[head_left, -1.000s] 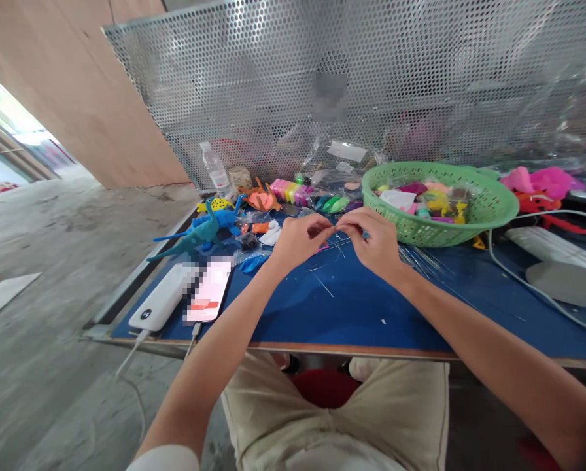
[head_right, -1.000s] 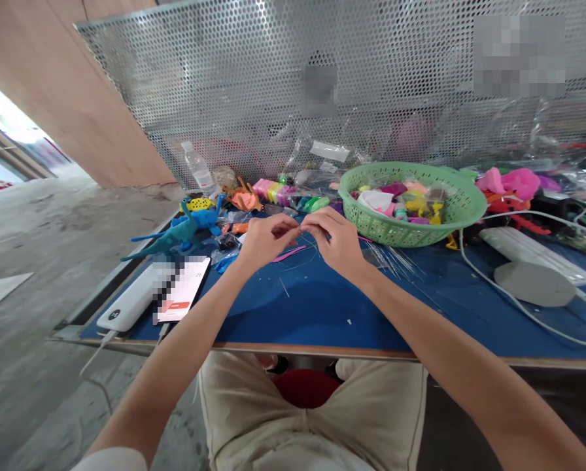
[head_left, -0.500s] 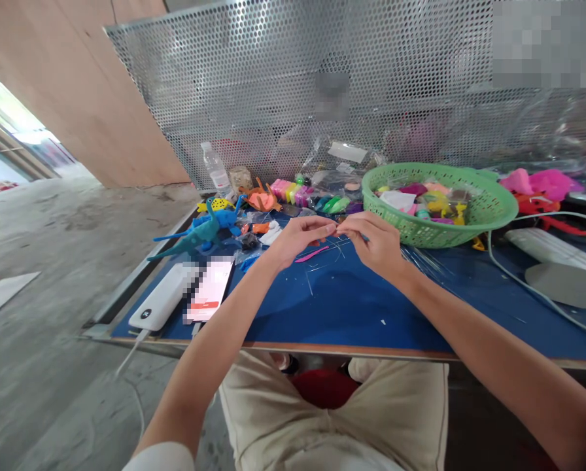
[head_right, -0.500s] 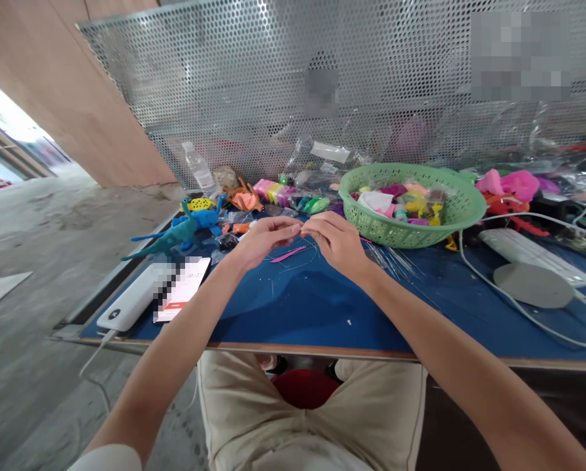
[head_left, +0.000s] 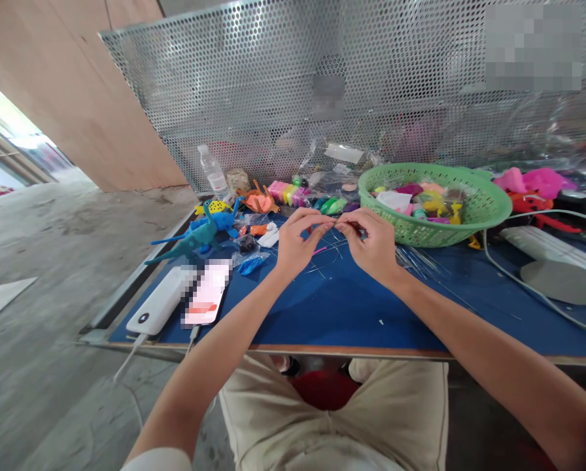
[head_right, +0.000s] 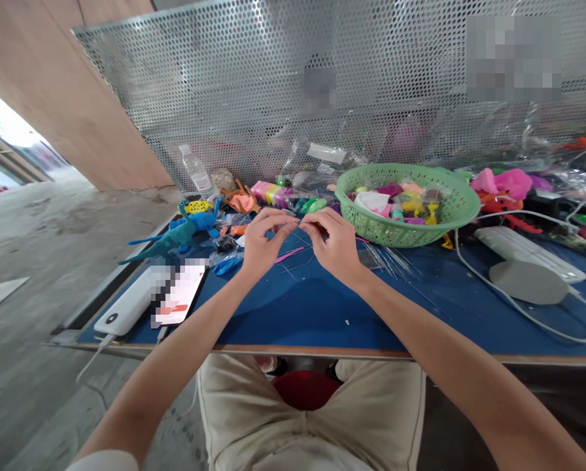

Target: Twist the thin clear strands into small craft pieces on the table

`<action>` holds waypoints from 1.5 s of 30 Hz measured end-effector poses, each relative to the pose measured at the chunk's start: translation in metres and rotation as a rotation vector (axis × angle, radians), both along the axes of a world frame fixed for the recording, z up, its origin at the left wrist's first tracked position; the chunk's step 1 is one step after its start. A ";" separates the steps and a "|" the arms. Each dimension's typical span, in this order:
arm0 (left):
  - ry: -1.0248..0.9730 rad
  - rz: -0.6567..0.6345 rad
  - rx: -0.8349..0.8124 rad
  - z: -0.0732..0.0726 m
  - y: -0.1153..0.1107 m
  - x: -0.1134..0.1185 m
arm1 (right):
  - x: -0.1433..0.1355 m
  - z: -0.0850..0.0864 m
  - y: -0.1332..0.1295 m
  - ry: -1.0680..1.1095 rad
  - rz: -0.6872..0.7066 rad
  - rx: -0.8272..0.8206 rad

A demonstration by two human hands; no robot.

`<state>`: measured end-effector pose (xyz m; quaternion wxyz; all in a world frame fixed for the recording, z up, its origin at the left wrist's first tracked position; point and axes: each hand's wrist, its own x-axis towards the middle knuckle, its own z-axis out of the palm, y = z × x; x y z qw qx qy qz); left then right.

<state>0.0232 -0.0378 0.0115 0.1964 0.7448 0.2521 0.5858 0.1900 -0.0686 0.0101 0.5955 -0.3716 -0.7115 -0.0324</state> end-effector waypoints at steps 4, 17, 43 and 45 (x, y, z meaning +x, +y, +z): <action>0.014 -0.116 -0.059 0.010 -0.001 -0.005 | 0.003 0.002 0.001 -0.021 0.018 0.043; 0.047 -0.540 -0.824 0.023 -0.003 -0.012 | 0.018 0.002 0.005 -0.220 0.101 0.235; 0.327 -0.074 -0.092 0.018 0.000 -0.014 | 0.008 0.007 0.000 0.010 0.163 -0.253; 0.418 0.026 0.076 0.017 0.000 -0.016 | 0.008 0.007 0.000 0.022 0.195 -0.291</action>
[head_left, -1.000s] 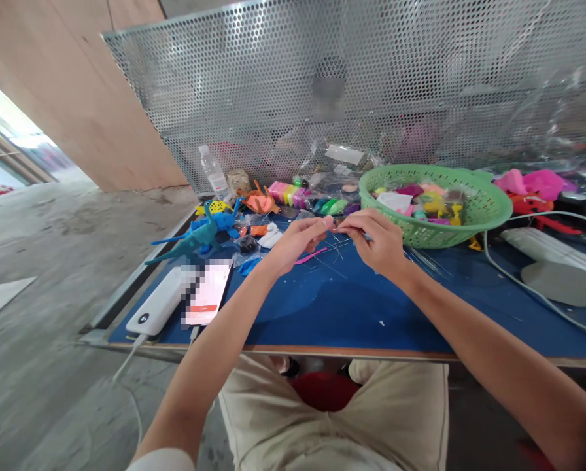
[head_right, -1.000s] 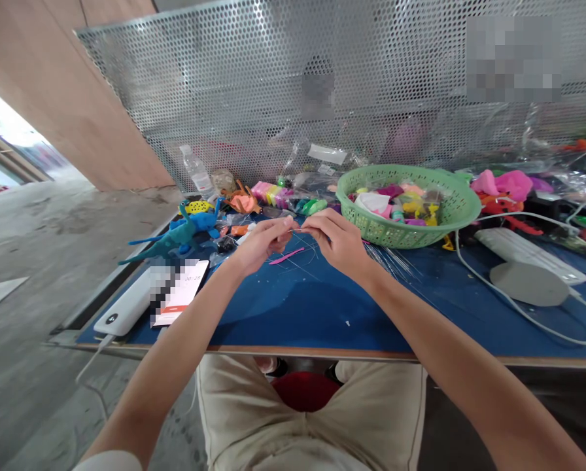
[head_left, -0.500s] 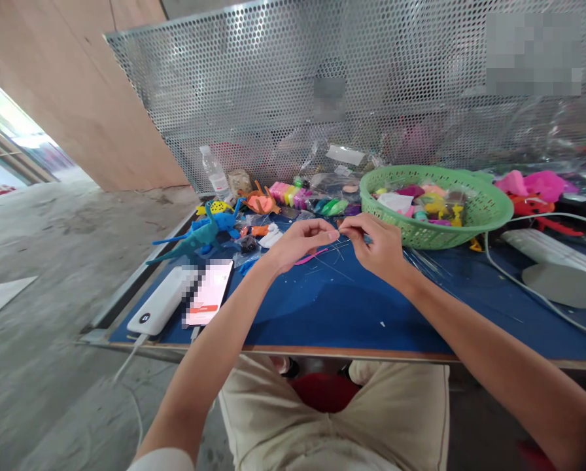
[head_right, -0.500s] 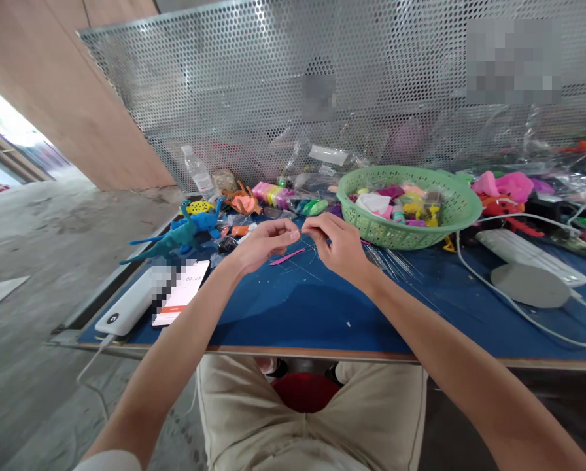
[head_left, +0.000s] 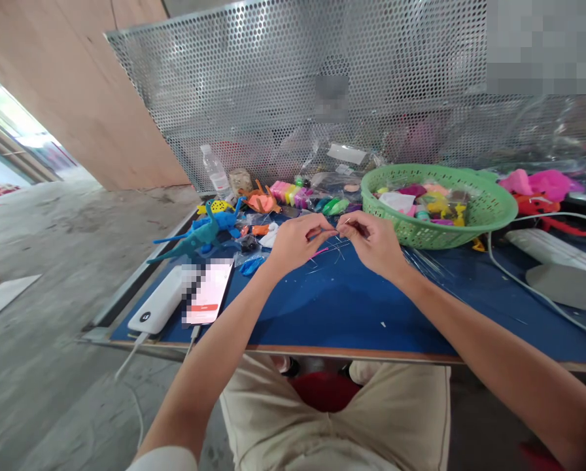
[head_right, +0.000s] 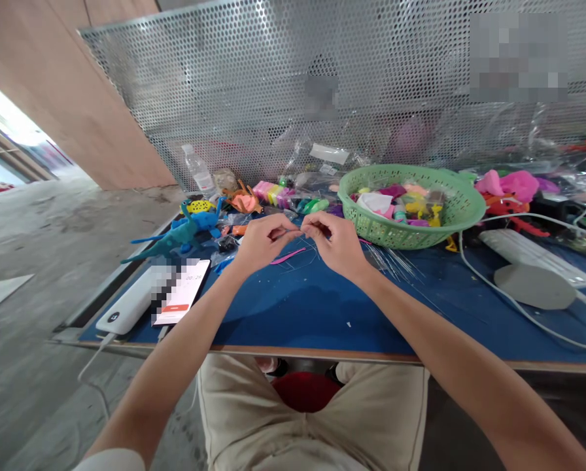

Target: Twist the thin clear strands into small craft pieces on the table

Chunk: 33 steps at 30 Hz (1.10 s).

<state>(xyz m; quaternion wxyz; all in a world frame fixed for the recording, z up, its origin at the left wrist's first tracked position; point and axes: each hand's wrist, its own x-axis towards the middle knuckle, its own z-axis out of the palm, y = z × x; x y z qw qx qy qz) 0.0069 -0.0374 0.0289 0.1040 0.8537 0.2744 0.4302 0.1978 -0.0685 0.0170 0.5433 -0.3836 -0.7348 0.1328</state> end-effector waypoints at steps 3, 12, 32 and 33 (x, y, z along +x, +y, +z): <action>0.102 0.084 0.185 0.000 -0.001 -0.002 | 0.001 0.000 0.001 -0.006 0.003 0.000; 0.127 0.138 0.350 0.000 -0.001 -0.004 | -0.001 -0.004 0.002 -0.053 -0.073 0.114; 0.094 0.008 0.007 0.010 0.004 -0.010 | 0.004 -0.006 0.003 -0.200 -0.113 0.307; 0.058 -0.043 -0.072 0.011 0.003 -0.009 | 0.005 -0.005 0.003 -0.227 -0.104 0.342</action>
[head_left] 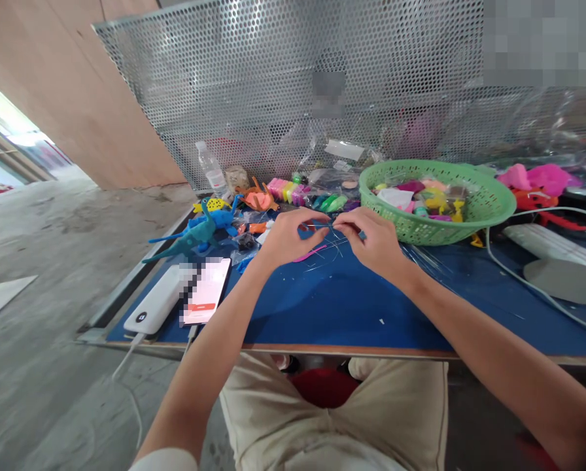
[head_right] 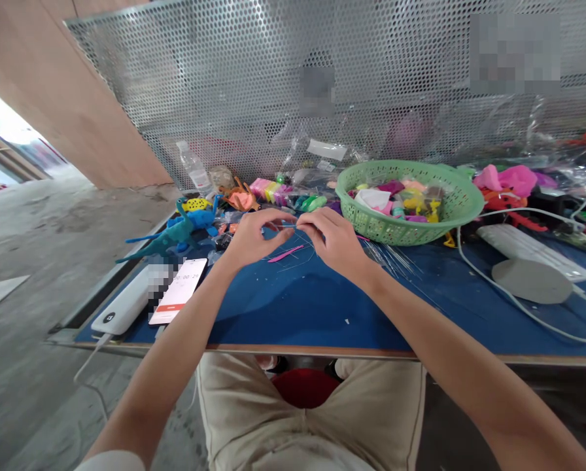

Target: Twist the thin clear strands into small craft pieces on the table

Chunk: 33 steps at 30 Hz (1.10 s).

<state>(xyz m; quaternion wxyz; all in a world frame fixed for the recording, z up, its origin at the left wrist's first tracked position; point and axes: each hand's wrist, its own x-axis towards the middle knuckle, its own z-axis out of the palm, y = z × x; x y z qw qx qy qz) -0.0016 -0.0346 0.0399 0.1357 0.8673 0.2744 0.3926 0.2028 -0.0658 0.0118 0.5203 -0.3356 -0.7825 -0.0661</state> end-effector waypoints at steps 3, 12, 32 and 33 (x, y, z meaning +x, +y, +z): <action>-0.099 -0.070 -0.201 0.002 -0.003 0.003 | 0.001 0.001 -0.001 -0.034 0.009 0.060; -0.255 -0.097 -0.486 0.002 -0.003 0.003 | 0.001 0.002 -0.003 0.005 -0.025 0.117; -0.275 -0.064 -0.237 -0.005 -0.004 0.010 | -0.003 0.005 -0.001 0.222 0.011 -0.192; -0.273 -0.109 -0.329 -0.003 -0.004 0.009 | -0.002 0.005 0.000 0.197 -0.009 -0.151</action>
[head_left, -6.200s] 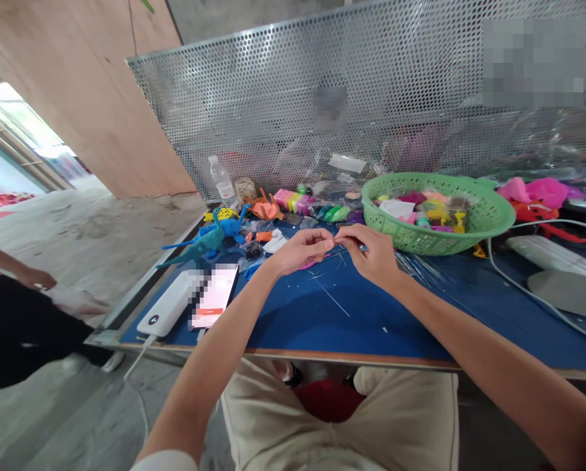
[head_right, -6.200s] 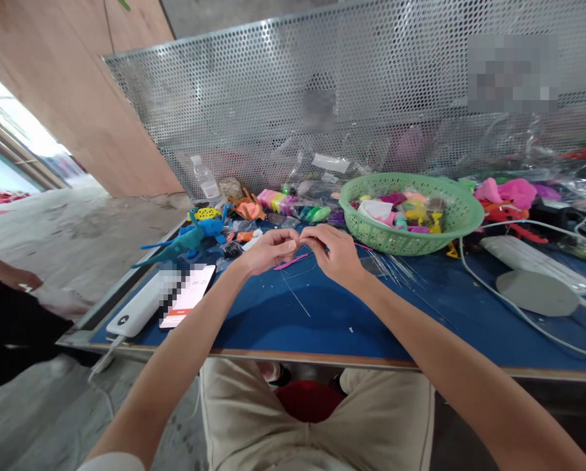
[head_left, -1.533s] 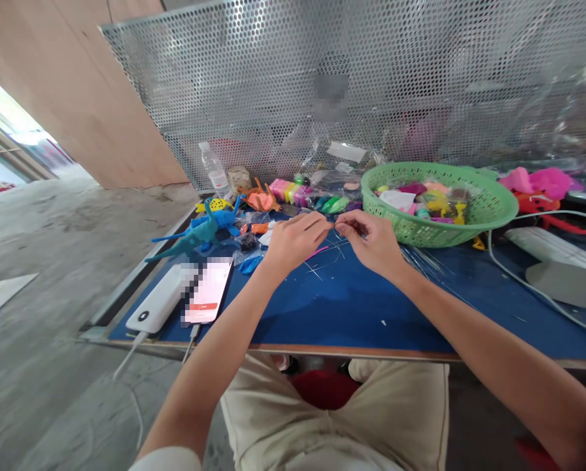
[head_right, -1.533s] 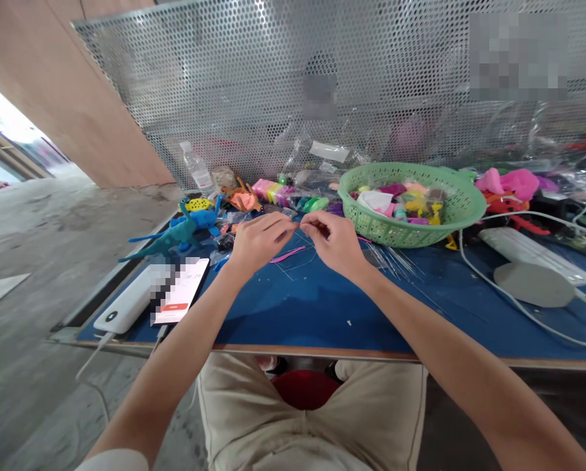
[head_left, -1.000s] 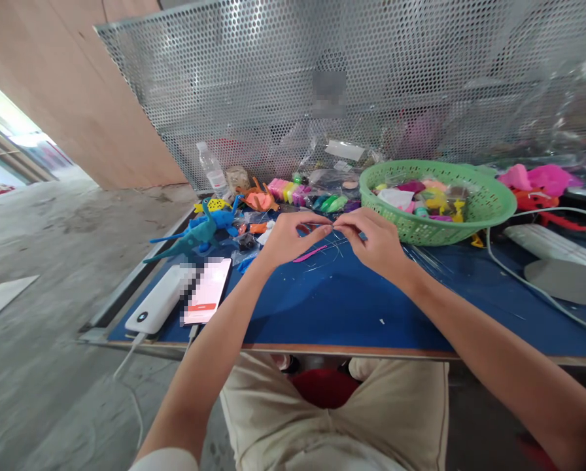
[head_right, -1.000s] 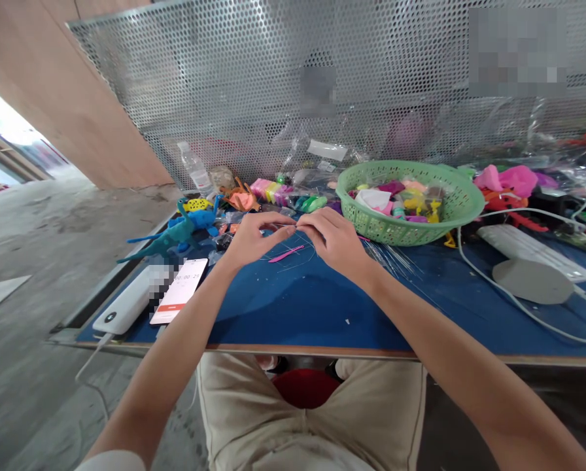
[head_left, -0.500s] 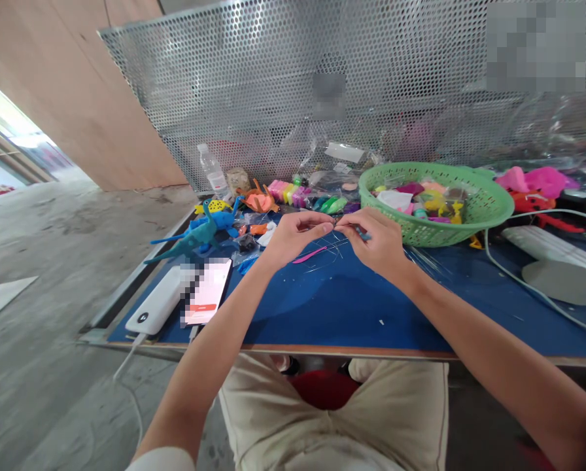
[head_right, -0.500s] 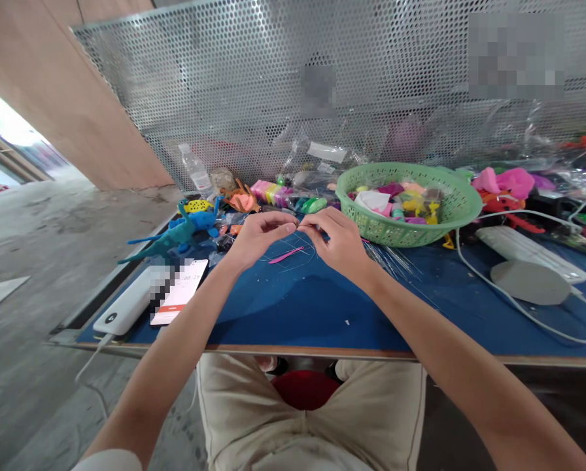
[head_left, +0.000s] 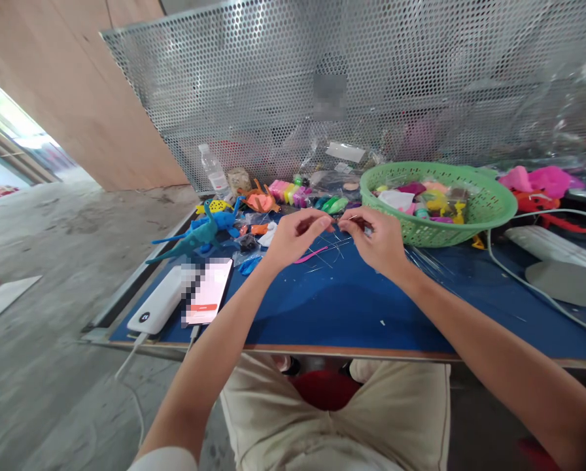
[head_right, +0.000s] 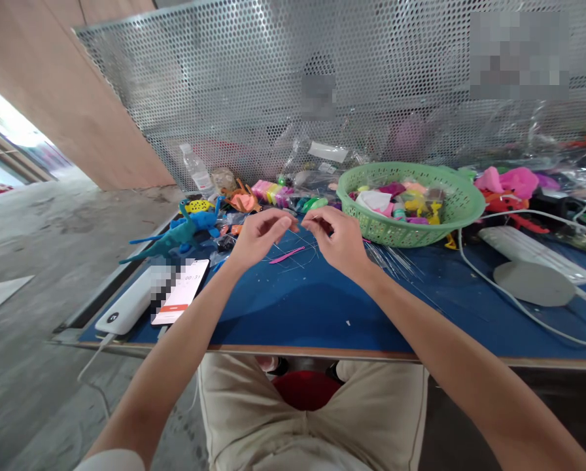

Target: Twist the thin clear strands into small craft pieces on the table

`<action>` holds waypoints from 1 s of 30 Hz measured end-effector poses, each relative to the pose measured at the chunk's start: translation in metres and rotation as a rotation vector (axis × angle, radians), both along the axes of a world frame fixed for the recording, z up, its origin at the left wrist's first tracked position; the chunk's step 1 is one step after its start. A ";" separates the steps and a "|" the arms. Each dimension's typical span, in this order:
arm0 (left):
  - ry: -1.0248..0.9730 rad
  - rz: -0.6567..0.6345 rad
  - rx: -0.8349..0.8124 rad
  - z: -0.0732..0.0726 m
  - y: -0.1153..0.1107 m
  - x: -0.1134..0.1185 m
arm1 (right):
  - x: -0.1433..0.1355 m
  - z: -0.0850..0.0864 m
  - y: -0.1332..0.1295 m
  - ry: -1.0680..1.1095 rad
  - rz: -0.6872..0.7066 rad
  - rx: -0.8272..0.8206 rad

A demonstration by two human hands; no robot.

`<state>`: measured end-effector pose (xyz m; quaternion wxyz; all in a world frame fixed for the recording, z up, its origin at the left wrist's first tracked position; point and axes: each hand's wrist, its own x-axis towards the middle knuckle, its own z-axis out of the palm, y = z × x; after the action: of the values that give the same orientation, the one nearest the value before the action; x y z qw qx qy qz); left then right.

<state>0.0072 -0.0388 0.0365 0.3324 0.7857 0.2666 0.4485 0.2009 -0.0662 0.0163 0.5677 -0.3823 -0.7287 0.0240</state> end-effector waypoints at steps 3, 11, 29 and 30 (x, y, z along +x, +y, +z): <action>0.002 -0.130 -0.246 0.004 0.000 -0.003 | 0.003 -0.001 -0.001 -0.113 -0.032 0.144; 0.130 -0.193 -0.382 0.010 -0.002 -0.011 | -0.002 0.002 -0.008 -0.170 0.021 0.325; 0.472 0.299 0.886 -0.001 -0.003 -0.004 | -0.005 -0.001 -0.005 0.081 0.059 -0.100; 0.480 0.311 0.931 -0.002 -0.001 -0.004 | -0.006 -0.001 -0.004 0.115 0.075 -0.137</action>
<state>0.0037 -0.0402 0.0341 -0.1908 0.8814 0.2214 0.3712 0.1951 -0.0705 0.0149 0.5799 -0.3905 -0.7053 0.1170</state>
